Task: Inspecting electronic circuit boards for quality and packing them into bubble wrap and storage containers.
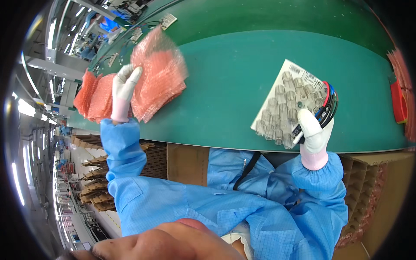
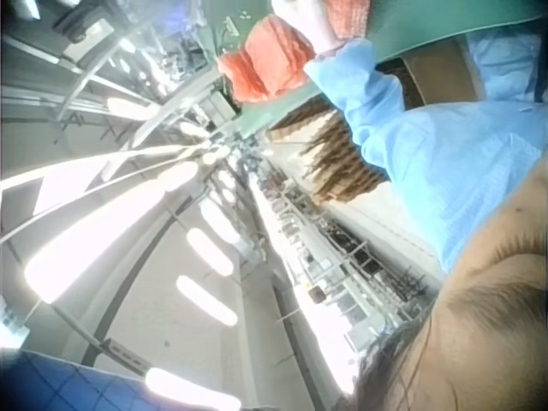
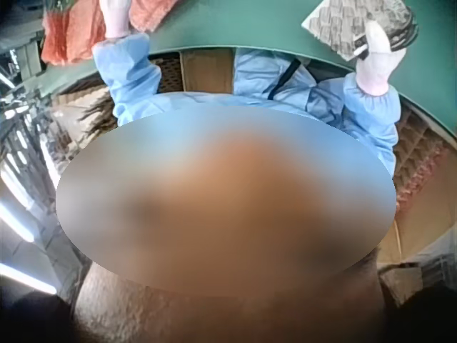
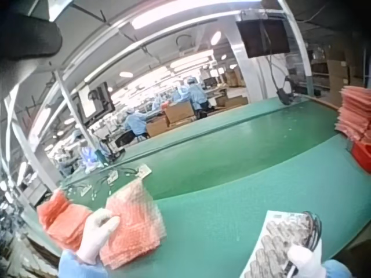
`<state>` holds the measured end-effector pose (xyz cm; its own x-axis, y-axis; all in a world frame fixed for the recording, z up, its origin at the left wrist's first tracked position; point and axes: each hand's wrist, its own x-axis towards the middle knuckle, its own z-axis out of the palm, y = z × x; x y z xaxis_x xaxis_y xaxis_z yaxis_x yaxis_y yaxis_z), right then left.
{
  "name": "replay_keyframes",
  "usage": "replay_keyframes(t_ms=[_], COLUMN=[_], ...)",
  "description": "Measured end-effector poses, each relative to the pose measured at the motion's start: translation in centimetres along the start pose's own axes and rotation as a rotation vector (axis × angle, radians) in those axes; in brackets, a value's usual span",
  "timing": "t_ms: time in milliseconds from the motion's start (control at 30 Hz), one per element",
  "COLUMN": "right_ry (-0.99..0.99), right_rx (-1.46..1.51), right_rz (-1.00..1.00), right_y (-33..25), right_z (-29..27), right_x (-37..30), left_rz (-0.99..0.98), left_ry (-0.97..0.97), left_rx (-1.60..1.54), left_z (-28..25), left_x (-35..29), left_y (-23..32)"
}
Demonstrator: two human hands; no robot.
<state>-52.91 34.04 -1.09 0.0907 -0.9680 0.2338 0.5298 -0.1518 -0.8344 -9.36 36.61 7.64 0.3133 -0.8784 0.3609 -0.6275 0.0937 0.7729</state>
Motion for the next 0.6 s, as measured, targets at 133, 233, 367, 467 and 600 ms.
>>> replay_keyframes(t_ms=[133,233,367,467,600], right_ry=[0.107,0.053,-0.105,-0.154,-0.274], right_rx=[-0.192,-0.340,-0.602,-0.762,-0.677], right_rz=[-0.193,0.009,0.122,0.076,0.009], right_y=[-1.6,-2.8,-4.0,-3.9,-1.8], right_z=[1.0,1.3,1.2,1.8,3.2], right_x=[-1.7,-3.0,-2.4,-1.7,-0.7], left_rz=[0.117,-0.088,0.007,0.302,1.015], left_ry=[-0.402,-0.603,-0.570,-0.816,-0.920], left_rx=[-0.050,-0.291,-0.521,-0.455,0.138], left_z=[7.6,11.6,12.7,13.0,14.6], left_x=[-3.2,-4.3,-4.0,-4.7,-7.5], left_y=[7.7,10.9,12.8,14.4,17.0])
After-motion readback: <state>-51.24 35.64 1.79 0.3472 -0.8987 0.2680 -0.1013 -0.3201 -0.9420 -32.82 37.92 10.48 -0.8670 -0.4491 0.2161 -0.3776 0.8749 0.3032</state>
